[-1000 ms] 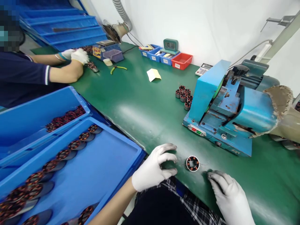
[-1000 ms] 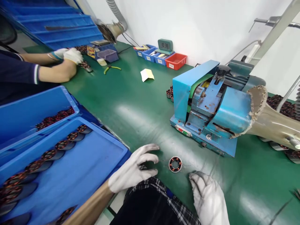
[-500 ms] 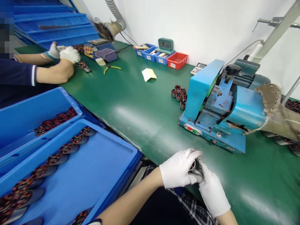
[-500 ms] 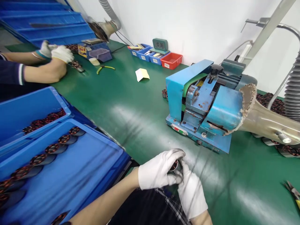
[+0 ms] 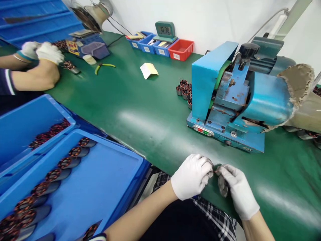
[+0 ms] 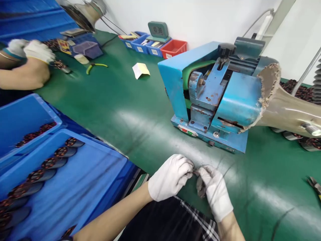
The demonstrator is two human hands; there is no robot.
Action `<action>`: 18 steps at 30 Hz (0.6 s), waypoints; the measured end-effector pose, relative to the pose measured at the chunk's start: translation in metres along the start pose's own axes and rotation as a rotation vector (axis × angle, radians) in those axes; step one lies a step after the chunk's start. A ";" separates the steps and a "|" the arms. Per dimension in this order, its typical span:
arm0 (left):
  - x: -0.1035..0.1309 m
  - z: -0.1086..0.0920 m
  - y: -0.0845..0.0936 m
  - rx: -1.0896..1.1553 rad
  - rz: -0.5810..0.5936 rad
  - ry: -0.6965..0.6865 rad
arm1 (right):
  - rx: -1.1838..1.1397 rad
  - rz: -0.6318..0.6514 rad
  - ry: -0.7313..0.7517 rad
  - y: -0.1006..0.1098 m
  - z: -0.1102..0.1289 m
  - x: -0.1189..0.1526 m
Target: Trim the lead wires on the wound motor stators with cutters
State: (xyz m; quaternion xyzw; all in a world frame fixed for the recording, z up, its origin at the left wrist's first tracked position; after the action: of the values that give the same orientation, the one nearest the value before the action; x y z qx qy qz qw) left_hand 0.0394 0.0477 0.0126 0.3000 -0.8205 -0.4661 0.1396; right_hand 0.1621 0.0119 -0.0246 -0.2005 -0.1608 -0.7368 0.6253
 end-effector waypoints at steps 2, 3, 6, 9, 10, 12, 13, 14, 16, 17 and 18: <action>0.000 -0.001 0.000 0.011 -0.007 0.002 | -0.143 -0.042 -0.018 0.009 0.000 -0.001; 0.000 -0.002 0.000 0.014 -0.010 0.006 | -0.168 -0.058 -0.003 0.011 0.000 0.000; 0.001 -0.003 0.001 -0.006 -0.010 0.031 | -0.036 -0.029 0.058 0.003 -0.002 0.004; 0.002 -0.003 0.002 -0.046 -0.001 0.057 | 0.247 -0.078 0.158 -0.008 -0.004 0.009; 0.002 -0.004 0.002 -0.052 0.005 0.062 | 0.329 -0.131 0.186 -0.008 -0.004 0.010; 0.002 -0.005 0.003 -0.048 0.016 0.064 | 0.419 -0.293 0.212 0.005 -0.004 0.012; 0.002 -0.005 0.003 -0.040 0.019 0.061 | 0.414 -0.397 0.212 0.017 -0.004 0.013; 0.001 -0.005 0.003 -0.030 0.020 0.057 | 0.385 -0.500 0.208 0.030 -0.005 0.016; 0.001 -0.006 0.003 -0.014 0.014 0.042 | 0.323 -0.624 0.201 0.053 -0.008 0.020; 0.001 -0.006 0.003 -0.010 0.008 0.037 | 0.316 -0.629 0.203 0.060 -0.010 0.021; 0.001 -0.006 0.003 -0.008 0.000 0.034 | 0.332 -0.605 0.207 0.064 -0.012 0.022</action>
State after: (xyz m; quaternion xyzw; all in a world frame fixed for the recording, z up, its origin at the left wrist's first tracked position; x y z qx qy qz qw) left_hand 0.0404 0.0438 0.0181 0.3074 -0.8160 -0.4644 0.1547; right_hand 0.2210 -0.0230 -0.0249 0.0362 -0.2663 -0.8687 0.4160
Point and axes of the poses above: each hand's wrist, its own x-axis away from the middle knuckle, its own y-axis out of the back of the hand, z = x × y, the point moved 7 cm from there along -x, towards the middle knuckle, and after that the axes turned 1 degree about -x, right-handed, at the moved point
